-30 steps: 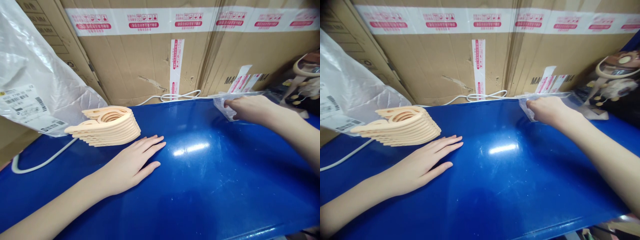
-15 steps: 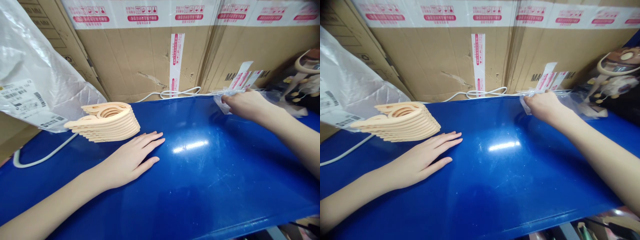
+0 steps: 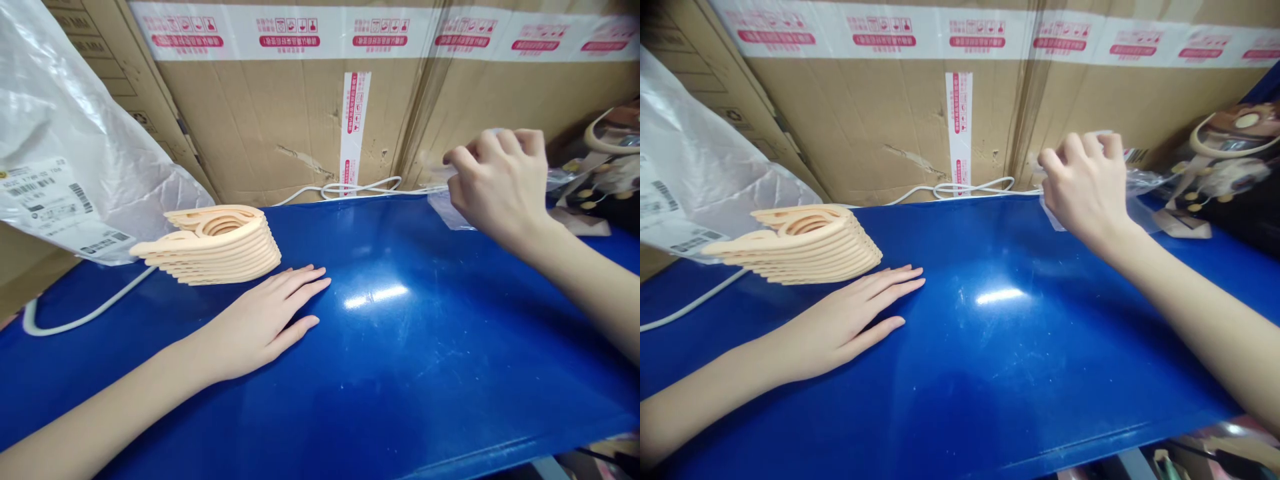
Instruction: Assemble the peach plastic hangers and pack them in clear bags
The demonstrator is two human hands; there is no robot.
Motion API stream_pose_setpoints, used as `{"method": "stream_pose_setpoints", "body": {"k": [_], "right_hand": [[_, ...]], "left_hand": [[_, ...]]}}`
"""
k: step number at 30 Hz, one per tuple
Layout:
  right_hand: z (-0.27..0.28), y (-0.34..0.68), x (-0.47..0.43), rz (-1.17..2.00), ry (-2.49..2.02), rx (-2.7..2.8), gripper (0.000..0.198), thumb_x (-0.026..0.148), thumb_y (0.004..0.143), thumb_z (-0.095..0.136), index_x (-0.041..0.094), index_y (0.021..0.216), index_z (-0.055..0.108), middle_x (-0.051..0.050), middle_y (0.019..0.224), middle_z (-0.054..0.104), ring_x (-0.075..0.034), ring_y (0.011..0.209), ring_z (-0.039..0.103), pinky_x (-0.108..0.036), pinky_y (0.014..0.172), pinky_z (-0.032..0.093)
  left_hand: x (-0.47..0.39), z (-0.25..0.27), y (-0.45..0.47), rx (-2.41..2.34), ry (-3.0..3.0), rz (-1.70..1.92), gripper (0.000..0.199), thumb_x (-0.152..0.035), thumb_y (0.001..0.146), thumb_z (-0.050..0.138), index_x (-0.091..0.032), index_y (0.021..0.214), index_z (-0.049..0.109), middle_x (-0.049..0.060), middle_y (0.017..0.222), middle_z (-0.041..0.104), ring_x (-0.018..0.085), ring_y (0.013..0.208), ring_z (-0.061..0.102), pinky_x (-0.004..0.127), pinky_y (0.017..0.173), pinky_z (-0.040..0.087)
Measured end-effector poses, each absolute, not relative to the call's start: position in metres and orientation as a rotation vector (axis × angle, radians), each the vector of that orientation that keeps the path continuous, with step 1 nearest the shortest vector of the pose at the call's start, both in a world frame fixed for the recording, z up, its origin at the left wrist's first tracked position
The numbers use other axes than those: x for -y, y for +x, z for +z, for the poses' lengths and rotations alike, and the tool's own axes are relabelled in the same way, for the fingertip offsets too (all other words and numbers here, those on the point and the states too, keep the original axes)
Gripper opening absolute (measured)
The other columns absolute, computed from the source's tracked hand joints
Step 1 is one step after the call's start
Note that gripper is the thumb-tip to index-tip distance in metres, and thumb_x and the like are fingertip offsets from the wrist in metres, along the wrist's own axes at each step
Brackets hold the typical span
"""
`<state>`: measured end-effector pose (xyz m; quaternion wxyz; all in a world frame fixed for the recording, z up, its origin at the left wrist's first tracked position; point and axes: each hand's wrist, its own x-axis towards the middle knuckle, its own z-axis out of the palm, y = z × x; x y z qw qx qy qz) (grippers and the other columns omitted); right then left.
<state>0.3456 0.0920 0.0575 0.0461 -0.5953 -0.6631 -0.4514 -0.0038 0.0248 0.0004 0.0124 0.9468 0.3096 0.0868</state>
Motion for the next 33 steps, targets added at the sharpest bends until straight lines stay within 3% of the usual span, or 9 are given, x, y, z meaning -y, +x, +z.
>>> {"method": "stream_pose_setpoints", "body": {"k": [3,5,11,14,17,20,24,29,33], "right_hand": [[0.056,0.332,-0.076,-1.42,-1.319,2.199,0.029,0.024,0.099,0.035,0.016,0.109,0.061,-0.01,0.1,0.063,-0.02,0.091,0.054,-0.039,0.092,0.034],[0.053,0.32,-0.061,-1.382,-0.952,2.314,0.024,0.026,0.098,0.041,0.021,0.111,0.06,-0.006,0.096,0.065,-0.018,0.086,0.055,-0.039,0.092,0.037],[0.043,0.284,-0.013,-0.894,-0.289,2.446,0.025,0.016,0.095,0.047,0.025,0.109,0.066,-0.001,0.09,0.068,-0.015,0.083,0.06,-0.031,0.078,0.049],[0.041,0.275,-0.002,-0.682,-0.196,2.449,0.027,0.014,0.095,0.047,0.025,0.106,0.068,-0.001,0.089,0.068,-0.015,0.08,0.061,-0.028,0.069,0.051],[0.038,0.27,0.0,-0.549,-0.178,2.444,0.021,0.014,0.091,0.054,0.023,0.104,0.067,-0.003,0.084,0.066,-0.015,0.074,0.06,-0.027,0.061,0.051],[0.035,0.267,-0.002,-0.493,-0.215,2.424,0.019,0.012,0.083,0.065,0.024,0.098,0.065,-0.002,0.078,0.063,-0.014,0.066,0.058,-0.026,0.054,0.048],[0.031,0.268,-0.006,-0.483,-0.251,2.38,0.016,0.015,0.085,0.062,0.025,0.097,0.063,0.0,0.076,0.061,-0.011,0.06,0.054,-0.025,0.052,0.048],[0.029,0.272,-0.014,-0.579,-0.175,2.378,0.02,0.014,0.093,0.046,0.02,0.105,0.062,-0.005,0.083,0.065,-0.015,0.07,0.06,-0.029,0.056,0.051],[0.026,0.274,-0.017,-0.674,-0.192,2.285,0.021,0.012,0.095,0.046,0.022,0.103,0.063,-0.002,0.085,0.069,-0.013,0.071,0.062,-0.026,0.06,0.053]], "left_hand": [[-0.02,0.001,-0.001,-1.025,3.059,0.438,0.051,-0.035,0.1,0.042,-0.015,0.147,0.035,0.011,0.151,0.043,0.022,0.132,0.049,0.037,0.108,0.045],[-0.017,0.002,0.002,-1.05,3.201,0.595,0.052,-0.025,0.098,0.047,-0.009,0.145,0.035,0.014,0.149,0.044,0.023,0.133,0.047,0.036,0.11,0.041],[-0.014,0.008,0.007,-1.097,3.4,0.869,0.061,-0.009,0.088,0.06,-0.002,0.143,0.034,0.02,0.144,0.047,0.027,0.138,0.04,0.039,0.114,0.034],[-0.015,0.008,0.005,-1.157,3.363,0.979,0.06,-0.01,0.088,0.062,-0.003,0.141,0.035,0.019,0.135,0.055,0.026,0.127,0.051,0.038,0.106,0.042],[-0.015,0.008,0.002,-1.237,3.344,1.094,0.055,-0.011,0.087,0.065,-0.008,0.137,0.041,0.014,0.115,0.066,0.025,0.102,0.063,0.036,0.086,0.05],[-0.015,0.008,0.001,-1.265,3.379,1.079,0.036,-0.012,0.087,0.065,-0.016,0.121,0.055,0.008,0.101,0.067,0.023,0.083,0.063,0.035,0.074,0.049],[-0.018,0.006,0.002,-1.089,3.37,0.97,0.011,-0.011,0.09,0.06,-0.014,0.1,0.06,0.008,0.102,0.068,0.023,0.088,0.064,0.035,0.078,0.049],[-0.02,-0.002,-0.001,-1.008,3.283,0.92,0.012,-0.009,0.093,0.056,-0.012,0.103,0.058,0.006,0.095,0.07,0.02,0.086,0.066,0.033,0.079,0.05],[-0.019,-0.006,-0.006,-1.022,3.27,0.847,0.015,-0.009,0.095,0.051,-0.012,0.108,0.058,0.007,0.1,0.07,0.02,0.088,0.067,0.032,0.079,0.051]]}}
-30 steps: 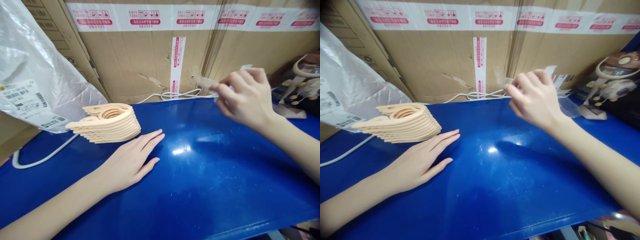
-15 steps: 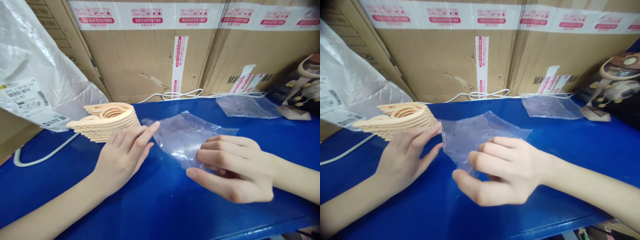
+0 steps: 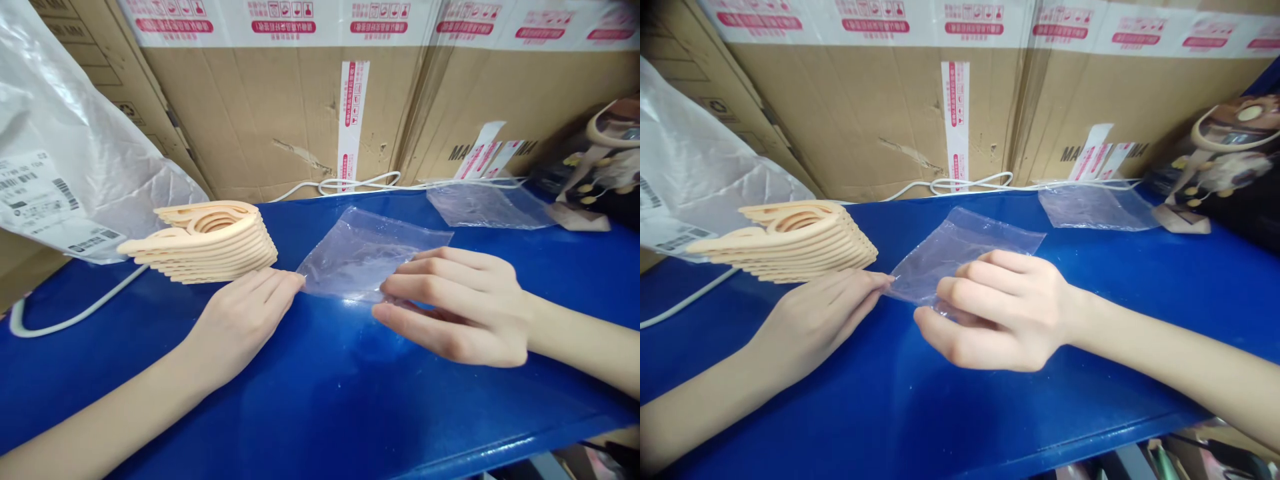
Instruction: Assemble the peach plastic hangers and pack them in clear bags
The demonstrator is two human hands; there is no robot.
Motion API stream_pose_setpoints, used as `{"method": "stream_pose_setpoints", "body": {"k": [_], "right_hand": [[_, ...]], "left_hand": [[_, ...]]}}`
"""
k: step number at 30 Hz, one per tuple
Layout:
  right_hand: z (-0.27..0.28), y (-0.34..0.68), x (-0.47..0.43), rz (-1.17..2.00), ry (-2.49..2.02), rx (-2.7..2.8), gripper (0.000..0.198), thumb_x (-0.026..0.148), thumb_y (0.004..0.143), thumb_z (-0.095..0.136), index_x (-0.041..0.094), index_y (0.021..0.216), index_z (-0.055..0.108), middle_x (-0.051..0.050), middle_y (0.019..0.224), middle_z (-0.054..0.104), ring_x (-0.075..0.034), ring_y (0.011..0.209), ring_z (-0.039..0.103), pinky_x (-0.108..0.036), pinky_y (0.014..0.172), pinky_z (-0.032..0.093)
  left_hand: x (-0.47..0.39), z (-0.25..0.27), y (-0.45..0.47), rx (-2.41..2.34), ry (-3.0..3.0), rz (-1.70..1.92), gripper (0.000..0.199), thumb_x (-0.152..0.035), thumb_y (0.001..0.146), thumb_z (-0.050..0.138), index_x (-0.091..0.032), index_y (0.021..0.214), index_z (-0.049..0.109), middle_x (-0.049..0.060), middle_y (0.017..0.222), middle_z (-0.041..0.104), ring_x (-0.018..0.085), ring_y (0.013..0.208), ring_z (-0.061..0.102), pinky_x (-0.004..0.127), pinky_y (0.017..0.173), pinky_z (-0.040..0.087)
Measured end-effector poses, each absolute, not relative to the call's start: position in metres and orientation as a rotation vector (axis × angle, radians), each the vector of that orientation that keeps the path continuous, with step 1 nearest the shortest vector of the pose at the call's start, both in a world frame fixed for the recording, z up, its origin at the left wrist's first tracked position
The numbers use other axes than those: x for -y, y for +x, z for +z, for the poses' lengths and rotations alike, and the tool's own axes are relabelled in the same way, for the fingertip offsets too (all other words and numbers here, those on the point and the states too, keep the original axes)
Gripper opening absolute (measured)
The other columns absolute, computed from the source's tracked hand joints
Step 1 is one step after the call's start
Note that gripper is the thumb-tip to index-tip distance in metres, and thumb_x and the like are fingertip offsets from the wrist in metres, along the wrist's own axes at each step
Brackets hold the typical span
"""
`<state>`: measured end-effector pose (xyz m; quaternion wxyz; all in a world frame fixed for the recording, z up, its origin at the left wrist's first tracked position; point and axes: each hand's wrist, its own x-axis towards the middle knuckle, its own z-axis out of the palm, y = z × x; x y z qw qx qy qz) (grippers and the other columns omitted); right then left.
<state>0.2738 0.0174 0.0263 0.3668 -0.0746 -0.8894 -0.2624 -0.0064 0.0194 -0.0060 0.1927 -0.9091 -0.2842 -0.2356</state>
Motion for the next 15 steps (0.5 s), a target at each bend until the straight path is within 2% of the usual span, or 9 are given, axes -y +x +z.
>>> {"method": "stream_pose_setpoints", "body": {"k": [5,8,11,13,15], "right_hand": [[0.027,0.275,-0.011,-0.688,-0.183,2.232,0.021,0.015,0.093,0.056,0.027,0.106,0.064,-0.002,0.09,0.072,-0.014,0.077,0.067,-0.027,0.064,0.054],[0.033,0.272,0.003,-0.58,-0.253,2.279,0.018,0.013,0.091,0.058,0.027,0.098,0.066,-0.004,0.092,0.073,-0.016,0.082,0.068,-0.029,0.066,0.055],[0.039,0.262,0.026,-0.329,-0.45,2.417,0.009,0.017,0.089,0.062,0.025,0.09,0.066,-0.004,0.093,0.074,-0.017,0.083,0.07,-0.031,0.067,0.057],[0.038,0.251,0.044,-0.149,-0.815,2.212,0.006,0.02,0.09,0.062,0.025,0.089,0.066,-0.002,0.086,0.074,-0.017,0.077,0.069,-0.032,0.066,0.057],[0.032,0.241,0.059,-0.051,-0.987,2.076,0.007,0.026,0.091,0.06,0.026,0.092,0.067,0.0,0.081,0.073,-0.017,0.072,0.068,-0.035,0.065,0.059]], "left_hand": [[-0.02,-0.007,-0.006,0.778,-2.558,-0.634,0.018,-0.012,0.098,0.043,-0.01,0.11,0.057,0.01,0.098,0.071,0.021,0.083,0.068,0.031,0.072,0.053],[-0.021,-0.006,-0.004,0.774,-2.552,-0.623,0.02,-0.012,0.099,0.039,-0.009,0.109,0.057,0.01,0.097,0.072,0.021,0.081,0.069,0.031,0.069,0.054],[-0.021,-0.003,-0.002,0.764,-2.552,-0.59,0.025,-0.012,0.098,0.036,-0.009,0.109,0.059,0.011,0.096,0.073,0.022,0.081,0.07,0.032,0.069,0.056],[-0.019,0.001,0.0,0.745,-2.545,-0.547,0.03,-0.008,0.097,0.033,-0.009,0.107,0.06,0.011,0.096,0.074,0.021,0.079,0.071,0.031,0.067,0.057],[-0.017,0.005,0.004,0.726,-2.502,-0.496,0.037,-0.002,0.094,0.028,-0.01,0.103,0.063,0.011,0.096,0.075,0.019,0.078,0.072,0.029,0.067,0.058]]}}
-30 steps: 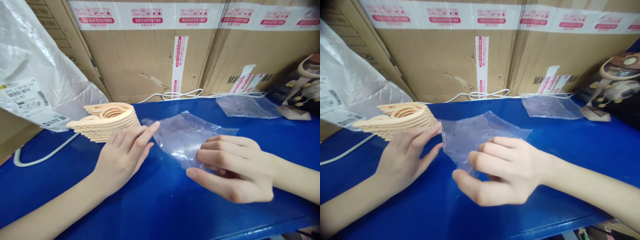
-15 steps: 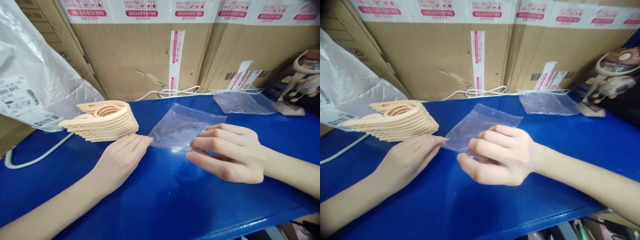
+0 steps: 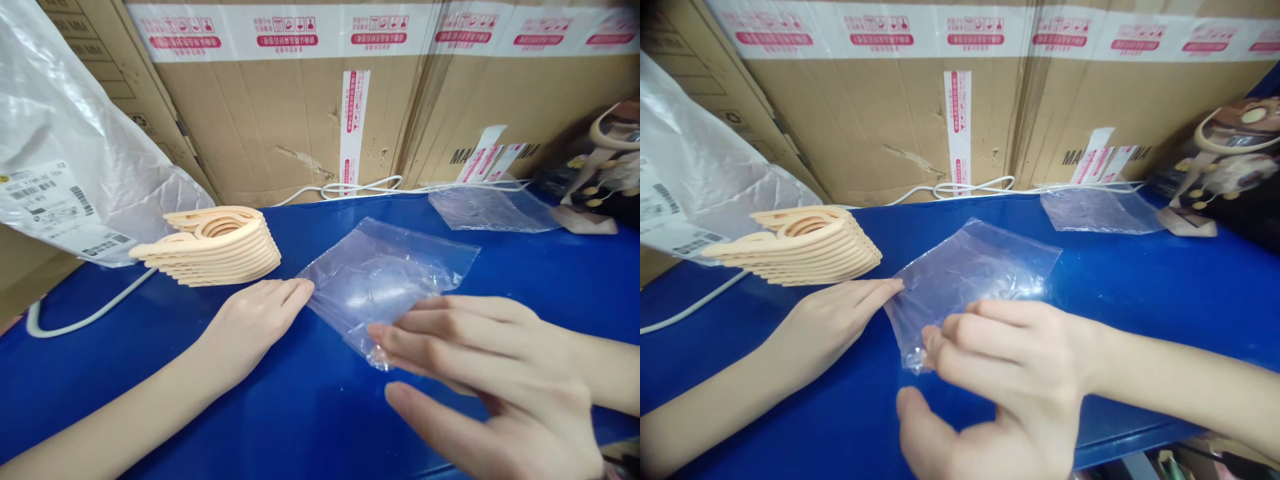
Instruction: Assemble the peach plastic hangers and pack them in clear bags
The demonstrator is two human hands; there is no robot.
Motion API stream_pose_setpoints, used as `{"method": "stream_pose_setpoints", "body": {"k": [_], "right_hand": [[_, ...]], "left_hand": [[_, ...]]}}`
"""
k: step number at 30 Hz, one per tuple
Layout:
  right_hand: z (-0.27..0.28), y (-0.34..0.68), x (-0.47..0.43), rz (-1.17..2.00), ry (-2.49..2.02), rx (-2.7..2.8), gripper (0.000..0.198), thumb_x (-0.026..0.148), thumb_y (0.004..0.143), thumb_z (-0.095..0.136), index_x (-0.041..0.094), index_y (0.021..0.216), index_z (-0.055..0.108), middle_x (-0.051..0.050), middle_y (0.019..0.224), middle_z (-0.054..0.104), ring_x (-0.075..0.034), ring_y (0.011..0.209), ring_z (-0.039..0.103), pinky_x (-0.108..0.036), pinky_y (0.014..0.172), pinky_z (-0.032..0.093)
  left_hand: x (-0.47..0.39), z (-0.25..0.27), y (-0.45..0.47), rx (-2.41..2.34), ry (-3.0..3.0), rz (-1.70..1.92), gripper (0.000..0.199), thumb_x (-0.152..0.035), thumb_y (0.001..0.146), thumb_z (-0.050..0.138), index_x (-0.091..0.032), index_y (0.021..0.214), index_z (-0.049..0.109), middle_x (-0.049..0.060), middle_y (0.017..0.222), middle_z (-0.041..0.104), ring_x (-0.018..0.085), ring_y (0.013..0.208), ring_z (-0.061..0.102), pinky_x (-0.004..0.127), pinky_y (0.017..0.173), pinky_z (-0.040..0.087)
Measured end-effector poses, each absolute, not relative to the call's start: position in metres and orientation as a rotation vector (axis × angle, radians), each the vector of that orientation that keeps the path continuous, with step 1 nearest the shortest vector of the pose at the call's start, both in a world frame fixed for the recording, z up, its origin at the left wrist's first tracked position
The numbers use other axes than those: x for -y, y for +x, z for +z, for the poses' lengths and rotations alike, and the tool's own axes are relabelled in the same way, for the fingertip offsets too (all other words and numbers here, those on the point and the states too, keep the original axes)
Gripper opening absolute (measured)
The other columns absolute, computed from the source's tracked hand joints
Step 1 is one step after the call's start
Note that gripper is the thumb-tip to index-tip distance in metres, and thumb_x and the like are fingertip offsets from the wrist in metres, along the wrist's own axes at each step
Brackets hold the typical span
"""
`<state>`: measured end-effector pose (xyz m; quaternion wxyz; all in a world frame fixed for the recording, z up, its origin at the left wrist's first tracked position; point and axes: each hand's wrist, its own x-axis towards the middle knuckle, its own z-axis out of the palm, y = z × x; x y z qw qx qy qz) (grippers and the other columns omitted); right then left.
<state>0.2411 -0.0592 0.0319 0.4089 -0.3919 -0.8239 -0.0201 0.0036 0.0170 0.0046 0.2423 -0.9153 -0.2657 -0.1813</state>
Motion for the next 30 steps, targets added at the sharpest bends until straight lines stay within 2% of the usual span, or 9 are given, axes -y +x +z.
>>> {"method": "stream_pose_setpoints", "body": {"k": [4,7,11,15,17,19,22,26,30], "right_hand": [[0.017,0.233,0.069,-0.14,-0.958,2.035,0.01,0.024,0.088,0.062,0.029,0.084,0.069,0.004,0.079,0.072,-0.016,0.072,0.065,-0.033,0.068,0.059],[0.013,0.24,0.052,-0.345,-0.561,2.301,0.015,0.019,0.085,0.063,0.026,0.077,0.073,0.004,0.083,0.072,-0.013,0.079,0.062,-0.026,0.062,0.055],[0.014,0.248,0.026,-0.487,0.017,2.6,0.023,0.026,0.09,0.055,0.019,0.098,0.075,-0.003,0.09,0.072,-0.016,0.085,0.063,-0.026,0.058,0.051],[0.017,0.243,0.021,-0.101,-0.18,2.79,0.03,0.027,0.098,0.05,0.02,0.124,0.064,-0.005,0.116,0.069,-0.014,0.093,0.063,-0.026,0.075,0.052],[0.024,0.243,0.02,0.159,-0.3,2.835,0.034,0.035,0.1,0.048,0.021,0.128,0.06,-0.005,0.126,0.063,-0.013,0.1,0.061,-0.025,0.085,0.051],[0.034,0.247,0.014,0.269,-0.436,2.79,0.032,0.033,0.101,0.044,0.018,0.123,0.061,-0.008,0.121,0.063,-0.014,0.1,0.06,-0.026,0.085,0.05],[0.046,0.266,-0.005,0.079,-0.8,2.693,0.026,0.018,0.097,0.039,0.014,0.108,0.063,-0.01,0.097,0.063,-0.017,0.082,0.06,-0.028,0.068,0.049],[0.038,0.3,-0.029,-0.454,-1.224,2.746,0.019,0.009,0.087,0.04,0.014,0.09,0.058,-0.006,0.072,0.058,-0.02,0.06,0.057,-0.03,0.053,0.038],[0.025,0.316,-0.039,-0.526,-1.392,2.804,0.031,0.001,0.081,0.037,0.013,0.103,0.056,-0.008,0.075,0.064,-0.022,0.058,0.061,-0.031,0.05,0.033]], "left_hand": [[-0.014,0.008,0.008,0.719,-2.461,-0.455,0.043,0.004,0.09,0.025,-0.009,0.1,0.065,0.012,0.099,0.075,0.019,0.082,0.073,0.027,0.07,0.059],[-0.016,0.005,0.006,0.784,-2.542,-0.446,0.042,0.003,0.09,0.027,-0.007,0.106,0.064,0.014,0.107,0.074,0.02,0.089,0.074,0.028,0.071,0.061],[-0.02,0.001,0.001,0.951,-2.686,-0.432,0.047,0.003,0.087,0.029,-0.01,0.12,0.06,0.014,0.127,0.065,0.023,0.112,0.066,0.039,0.09,0.058],[-0.016,-0.001,0.003,1.091,-2.864,-0.639,0.038,-0.008,0.095,0.032,-0.016,0.123,0.057,0.009,0.131,0.062,0.019,0.126,0.056,0.04,0.104,0.05],[-0.013,-0.001,0.004,1.156,-2.94,-0.653,0.032,-0.023,0.099,0.038,-0.018,0.128,0.053,0.008,0.135,0.059,0.018,0.128,0.054,0.039,0.105,0.049],[-0.012,-0.002,0.004,1.192,-2.999,-0.538,0.04,-0.037,0.099,0.043,-0.019,0.134,0.048,0.01,0.143,0.051,0.022,0.132,0.049,0.042,0.107,0.047],[-0.013,-0.002,0.003,1.208,-3.038,-0.353,0.05,-0.045,0.098,0.043,-0.021,0.142,0.041,0.01,0.152,0.04,0.026,0.14,0.039,0.05,0.111,0.04],[-0.015,0.001,0.001,1.198,-3.069,-0.289,0.057,-0.051,0.096,0.045,-0.023,0.145,0.037,0.009,0.156,0.035,0.028,0.144,0.032,0.054,0.113,0.036],[-0.016,0.003,0.0,1.168,-3.105,-0.261,0.084,-0.069,0.083,0.055,-0.02,0.148,0.035,0.014,0.157,0.032,0.034,0.146,0.026,0.06,0.115,0.029]]}}
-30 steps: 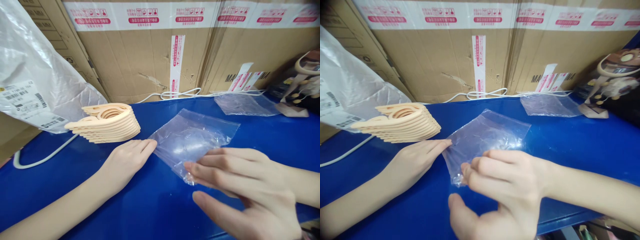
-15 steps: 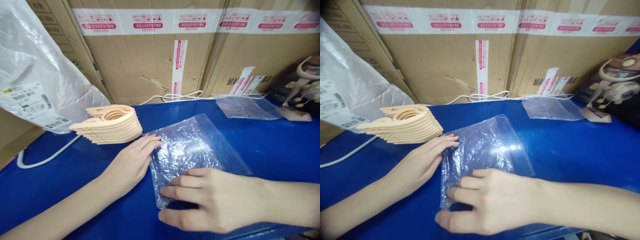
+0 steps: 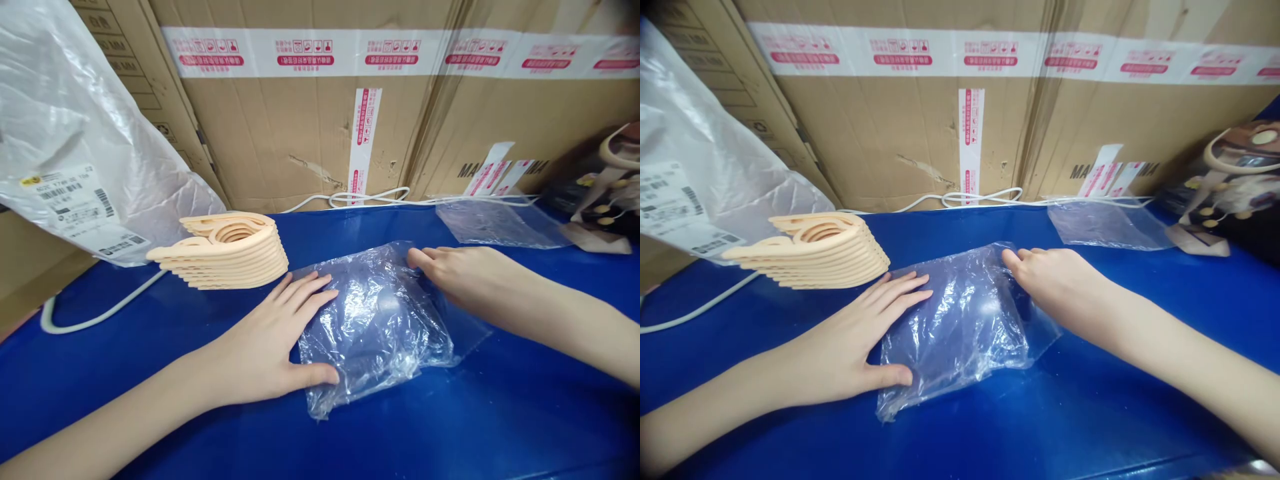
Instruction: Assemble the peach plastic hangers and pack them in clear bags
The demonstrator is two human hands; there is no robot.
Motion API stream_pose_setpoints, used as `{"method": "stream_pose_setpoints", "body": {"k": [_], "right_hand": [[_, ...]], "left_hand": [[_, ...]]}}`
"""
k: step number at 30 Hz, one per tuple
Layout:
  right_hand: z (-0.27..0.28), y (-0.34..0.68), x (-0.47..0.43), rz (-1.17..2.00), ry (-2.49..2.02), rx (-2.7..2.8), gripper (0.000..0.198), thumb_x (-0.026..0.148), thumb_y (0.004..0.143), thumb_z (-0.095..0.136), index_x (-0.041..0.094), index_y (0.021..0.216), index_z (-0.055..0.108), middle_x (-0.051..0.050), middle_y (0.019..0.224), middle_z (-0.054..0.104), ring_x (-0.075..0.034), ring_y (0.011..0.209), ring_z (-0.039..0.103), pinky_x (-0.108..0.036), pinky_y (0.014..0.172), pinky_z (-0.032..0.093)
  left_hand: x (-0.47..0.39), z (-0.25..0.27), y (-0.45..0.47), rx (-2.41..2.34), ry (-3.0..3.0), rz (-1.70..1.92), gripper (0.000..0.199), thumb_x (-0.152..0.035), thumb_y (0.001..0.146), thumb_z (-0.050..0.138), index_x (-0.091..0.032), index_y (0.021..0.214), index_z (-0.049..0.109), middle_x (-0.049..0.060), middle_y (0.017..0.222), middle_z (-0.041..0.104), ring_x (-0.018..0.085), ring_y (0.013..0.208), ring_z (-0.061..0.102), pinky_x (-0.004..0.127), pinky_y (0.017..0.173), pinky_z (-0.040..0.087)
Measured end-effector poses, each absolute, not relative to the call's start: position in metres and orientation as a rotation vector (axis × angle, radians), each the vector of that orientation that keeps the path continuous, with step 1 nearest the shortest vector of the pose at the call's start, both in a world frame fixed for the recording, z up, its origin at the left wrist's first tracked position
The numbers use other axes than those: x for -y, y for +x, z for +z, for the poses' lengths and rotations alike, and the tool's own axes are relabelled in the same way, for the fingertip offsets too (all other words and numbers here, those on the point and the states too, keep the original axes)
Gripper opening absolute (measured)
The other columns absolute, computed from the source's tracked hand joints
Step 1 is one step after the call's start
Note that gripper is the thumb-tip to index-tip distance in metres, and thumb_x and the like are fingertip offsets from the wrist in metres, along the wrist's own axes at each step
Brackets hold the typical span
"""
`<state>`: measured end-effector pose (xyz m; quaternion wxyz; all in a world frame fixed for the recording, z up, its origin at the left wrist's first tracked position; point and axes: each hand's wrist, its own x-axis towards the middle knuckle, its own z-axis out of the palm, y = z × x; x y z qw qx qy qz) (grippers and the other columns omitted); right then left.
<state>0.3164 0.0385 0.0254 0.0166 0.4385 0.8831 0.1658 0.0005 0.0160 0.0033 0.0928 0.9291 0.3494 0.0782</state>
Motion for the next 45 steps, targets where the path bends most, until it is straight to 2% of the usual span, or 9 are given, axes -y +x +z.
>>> {"method": "stream_pose_setpoints", "body": {"k": [3,7,10,14,20,26,31,35,45], "right_hand": [[0.031,0.314,-0.041,0.274,1.414,-2.667,0.017,0.025,0.096,0.04,0.016,0.096,0.055,-0.007,0.071,0.064,-0.021,0.056,0.062,-0.03,0.048,0.032],[0.047,0.308,-0.042,-0.117,1.409,-2.673,0.048,0.052,0.099,0.038,0.019,0.07,0.055,-0.002,0.06,0.06,-0.016,0.051,0.057,-0.028,0.05,0.035],[0.053,0.306,-0.04,-0.471,1.376,-2.724,0.053,0.052,0.099,0.038,0.019,0.063,0.055,0.001,0.053,0.056,-0.012,0.045,0.052,-0.026,0.048,0.036],[0.051,0.297,-0.041,-0.97,1.154,-2.836,0.039,0.041,0.101,0.042,0.018,0.078,0.062,0.003,0.061,0.06,-0.01,0.054,0.056,-0.024,0.056,0.043],[0.039,0.284,-0.046,-0.746,0.924,-3.259,0.024,0.039,0.092,0.061,0.018,0.105,0.066,-0.006,0.109,0.065,-0.017,0.103,0.061,-0.035,0.091,0.049],[0.025,0.283,-0.038,-0.605,0.809,-3.106,0.06,0.045,0.094,0.055,0.02,0.147,0.042,-0.013,0.158,0.029,-0.022,0.145,0.027,-0.046,0.116,0.031],[0.018,0.282,-0.033,-0.495,0.754,-3.111,0.074,0.033,0.093,0.056,0.022,0.156,0.019,-0.012,0.163,-0.001,-0.026,0.15,0.003,-0.053,0.118,0.019],[0.014,0.282,-0.035,-0.459,0.682,-3.176,0.078,0.031,0.091,0.055,0.018,0.157,0.014,-0.012,0.163,-0.01,-0.027,0.149,-0.005,-0.054,0.118,0.014],[0.024,0.29,-0.047,-0.626,0.931,-3.046,0.061,0.042,0.098,0.049,0.028,0.154,0.028,-0.006,0.163,0.012,-0.022,0.149,0.015,-0.043,0.119,0.023]], "left_hand": [[-0.017,0.006,-0.001,-1.005,2.757,0.168,0.098,-0.078,0.075,0.055,-0.02,0.15,0.031,0.015,0.158,0.028,0.036,0.147,0.021,0.064,0.116,0.023],[-0.017,0.008,-0.004,-0.972,2.766,0.124,0.099,-0.079,0.076,0.053,-0.02,0.151,0.029,0.014,0.159,0.025,0.035,0.147,0.019,0.062,0.115,0.025],[-0.017,0.006,-0.005,-0.941,2.821,0.222,0.078,-0.068,0.085,0.052,-0.025,0.148,0.036,0.009,0.158,0.03,0.03,0.147,0.023,0.058,0.116,0.027],[-0.016,0.001,-0.005,-0.918,2.873,0.363,0.055,-0.05,0.096,0.049,-0.026,0.144,0.043,0.007,0.156,0.035,0.025,0.145,0.03,0.049,0.116,0.033],[-0.015,0.002,-0.006,-0.935,2.815,0.351,0.055,-0.044,0.098,0.047,-0.023,0.148,0.036,0.008,0.155,0.037,0.023,0.142,0.037,0.043,0.114,0.039],[-0.015,0.004,-0.007,-0.906,2.785,0.288,0.091,-0.068,0.084,0.055,-0.018,0.153,0.023,0.014,0.157,0.029,0.029,0.144,0.03,0.048,0.114,0.037],[-0.014,0.004,-0.007,-0.918,2.767,0.273,0.098,-0.069,0.083,0.056,-0.019,0.155,0.012,0.015,0.16,0.023,0.028,0.147,0.024,0.048,0.116,0.034],[-0.014,0.003,-0.006,-0.903,2.787,0.339,0.101,-0.068,0.082,0.058,-0.023,0.156,0.005,0.012,0.162,0.015,0.029,0.149,0.016,0.05,0.119,0.028],[-0.016,0.004,-0.007,-0.836,2.755,0.256,0.087,-0.064,0.086,0.055,-0.03,0.155,0.013,0.005,0.164,0.003,0.033,0.15,0.009,0.056,0.118,0.023]]}}
